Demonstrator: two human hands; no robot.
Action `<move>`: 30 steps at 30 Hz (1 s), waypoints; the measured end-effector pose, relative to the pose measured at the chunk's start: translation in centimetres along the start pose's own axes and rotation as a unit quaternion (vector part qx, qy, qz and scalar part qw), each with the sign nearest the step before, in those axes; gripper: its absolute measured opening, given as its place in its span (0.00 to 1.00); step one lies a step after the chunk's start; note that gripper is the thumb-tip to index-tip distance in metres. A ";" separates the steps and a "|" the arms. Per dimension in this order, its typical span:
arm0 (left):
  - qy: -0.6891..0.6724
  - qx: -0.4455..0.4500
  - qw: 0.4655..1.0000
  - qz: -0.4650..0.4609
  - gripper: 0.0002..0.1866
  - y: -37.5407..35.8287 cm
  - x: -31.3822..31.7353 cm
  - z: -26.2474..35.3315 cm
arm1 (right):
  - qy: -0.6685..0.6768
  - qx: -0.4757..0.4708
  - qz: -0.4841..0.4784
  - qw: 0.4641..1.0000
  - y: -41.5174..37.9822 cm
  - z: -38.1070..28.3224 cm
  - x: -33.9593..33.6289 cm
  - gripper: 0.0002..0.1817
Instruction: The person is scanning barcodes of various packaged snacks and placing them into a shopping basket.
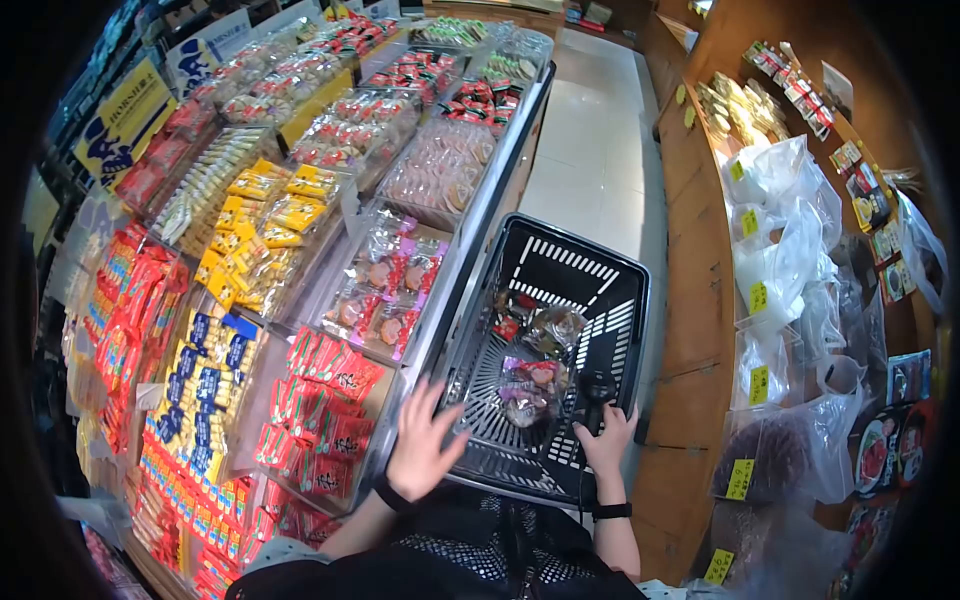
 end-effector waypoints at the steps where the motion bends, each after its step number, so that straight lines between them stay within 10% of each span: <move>1: 0.015 -0.001 0.999 -0.037 0.18 -1.0 1.3 -0.5 | -0.005 -0.001 -0.005 1.000 0.1 0.3 0.4 0.24; 23: -0.103 -0.038 0.994 0.020 0.12 -2.6 3.6 -9.1 | -0.121 0.004 0.000 0.993 0.6 -3.0 3.9 0.15; 30: -0.116 -0.055 0.992 0.014 0.19 -2.5 2.3 -9.6 | -0.115 0.030 -0.039 0.992 0.6 -3.4 3.9 0.26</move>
Point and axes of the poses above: each hand's wrist, its own y-axis towards the middle knuckle, its own x-axis out of the palm, z = x × y, the point moved 4 cm from there along y, towards the middle knuckle, and after that the axes turned 9 degrees about z, right-handed, at the moved point
